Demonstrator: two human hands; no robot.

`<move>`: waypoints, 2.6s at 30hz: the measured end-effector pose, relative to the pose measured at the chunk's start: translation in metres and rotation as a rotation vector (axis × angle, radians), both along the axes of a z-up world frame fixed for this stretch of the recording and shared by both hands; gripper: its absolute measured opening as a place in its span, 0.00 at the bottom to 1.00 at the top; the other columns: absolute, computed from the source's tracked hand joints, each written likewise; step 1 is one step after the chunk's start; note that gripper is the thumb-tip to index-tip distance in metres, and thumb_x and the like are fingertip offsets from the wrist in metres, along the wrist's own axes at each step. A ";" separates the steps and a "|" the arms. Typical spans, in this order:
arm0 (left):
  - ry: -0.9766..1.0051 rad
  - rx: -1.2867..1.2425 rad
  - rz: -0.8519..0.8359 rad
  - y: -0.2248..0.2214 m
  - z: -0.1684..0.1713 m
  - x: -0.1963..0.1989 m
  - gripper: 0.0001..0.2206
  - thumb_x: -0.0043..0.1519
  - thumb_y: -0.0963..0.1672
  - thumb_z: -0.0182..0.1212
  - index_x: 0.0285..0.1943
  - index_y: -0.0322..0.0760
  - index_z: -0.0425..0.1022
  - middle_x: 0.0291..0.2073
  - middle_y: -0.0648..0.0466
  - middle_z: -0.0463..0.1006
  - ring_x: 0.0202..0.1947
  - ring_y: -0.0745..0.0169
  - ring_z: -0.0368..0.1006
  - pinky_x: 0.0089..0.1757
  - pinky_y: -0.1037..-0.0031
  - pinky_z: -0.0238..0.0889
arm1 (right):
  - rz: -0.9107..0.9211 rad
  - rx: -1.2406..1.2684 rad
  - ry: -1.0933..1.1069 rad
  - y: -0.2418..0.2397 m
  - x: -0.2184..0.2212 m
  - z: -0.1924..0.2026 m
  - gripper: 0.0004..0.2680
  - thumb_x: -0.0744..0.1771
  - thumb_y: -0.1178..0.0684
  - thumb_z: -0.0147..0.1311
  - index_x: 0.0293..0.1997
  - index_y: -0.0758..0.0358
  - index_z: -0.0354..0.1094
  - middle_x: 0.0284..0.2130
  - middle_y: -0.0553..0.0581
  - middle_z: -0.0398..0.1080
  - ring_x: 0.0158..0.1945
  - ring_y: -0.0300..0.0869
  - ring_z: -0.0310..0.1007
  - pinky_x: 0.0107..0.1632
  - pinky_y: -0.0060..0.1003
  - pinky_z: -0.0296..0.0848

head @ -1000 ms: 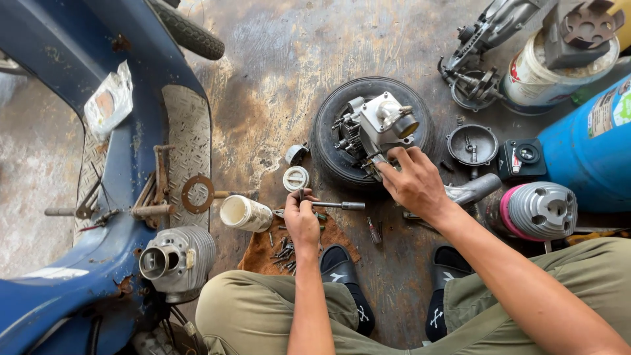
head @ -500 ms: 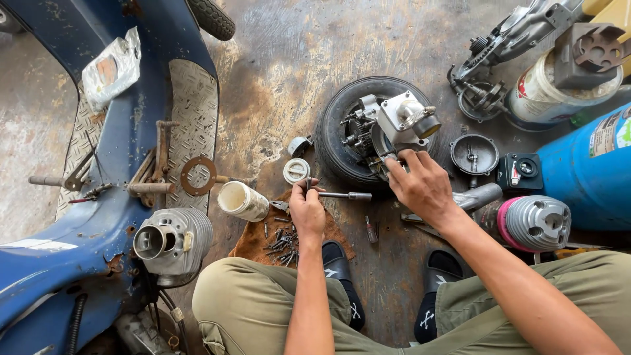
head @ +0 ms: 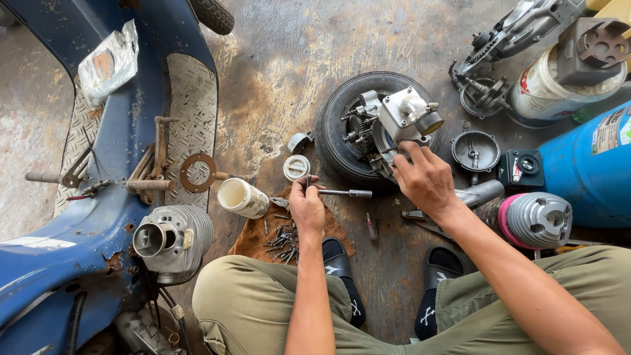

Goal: Assembling and inspecting components of a motorcycle engine, focusing on the cylinder and intake assembly.

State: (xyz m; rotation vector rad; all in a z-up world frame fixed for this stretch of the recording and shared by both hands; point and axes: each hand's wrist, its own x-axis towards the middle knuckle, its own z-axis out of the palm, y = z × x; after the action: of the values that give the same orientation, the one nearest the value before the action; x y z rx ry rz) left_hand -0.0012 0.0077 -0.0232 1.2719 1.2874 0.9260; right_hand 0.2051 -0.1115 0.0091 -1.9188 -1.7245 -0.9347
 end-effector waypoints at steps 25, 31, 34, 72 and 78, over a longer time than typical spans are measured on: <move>0.021 -0.031 -0.156 -0.006 0.013 0.002 0.11 0.56 0.40 0.50 0.38 0.43 0.81 0.21 0.54 0.79 0.25 0.67 0.65 0.33 0.75 0.59 | -0.059 -0.060 0.686 -0.041 0.011 0.006 0.21 0.58 0.54 0.70 0.53 0.60 0.64 0.52 0.60 0.63 0.44 0.60 0.77 0.41 0.50 0.80; 0.063 -0.008 -0.217 -0.015 0.007 0.006 0.10 0.55 0.41 0.51 0.36 0.45 0.81 0.19 0.54 0.78 0.26 0.65 0.66 0.34 0.76 0.58 | -0.023 0.032 1.043 -0.050 0.018 -0.017 0.17 0.57 0.57 0.70 0.49 0.68 0.72 0.44 0.66 0.69 0.43 0.61 0.78 0.41 0.43 0.81; 0.107 -0.007 -0.245 -0.020 0.011 0.006 0.11 0.56 0.42 0.51 0.36 0.48 0.81 0.19 0.56 0.79 0.28 0.65 0.67 0.35 0.77 0.59 | -0.049 -0.031 1.074 -0.048 0.013 -0.015 0.19 0.58 0.57 0.66 0.54 0.58 0.74 0.48 0.62 0.68 0.47 0.60 0.77 0.46 0.45 0.81; 0.101 -0.020 -0.020 -0.002 -0.032 0.016 0.11 0.61 0.45 0.56 0.48 0.49 0.82 0.36 0.56 0.85 0.44 0.59 0.80 0.48 0.66 0.70 | -0.250 -1.074 0.984 -0.065 -0.134 -0.324 0.12 0.66 0.56 0.46 0.49 0.73 0.69 0.42 0.73 0.77 0.46 0.66 0.79 0.46 0.58 0.79; 0.066 -0.016 -0.034 0.000 -0.045 0.023 0.10 0.61 0.44 0.55 0.47 0.49 0.82 0.34 0.58 0.85 0.38 0.67 0.80 0.45 0.71 0.71 | -0.189 -1.039 1.077 -0.053 -0.116 -0.248 0.14 0.65 0.51 0.53 0.51 0.72 0.72 0.43 0.73 0.77 0.47 0.67 0.78 0.47 0.60 0.79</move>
State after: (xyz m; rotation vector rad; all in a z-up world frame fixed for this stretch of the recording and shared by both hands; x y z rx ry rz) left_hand 0.0221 0.0075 -0.0681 1.3170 1.3182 0.8544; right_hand 0.0888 -0.1642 -0.2392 -2.4006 -1.3396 1.0845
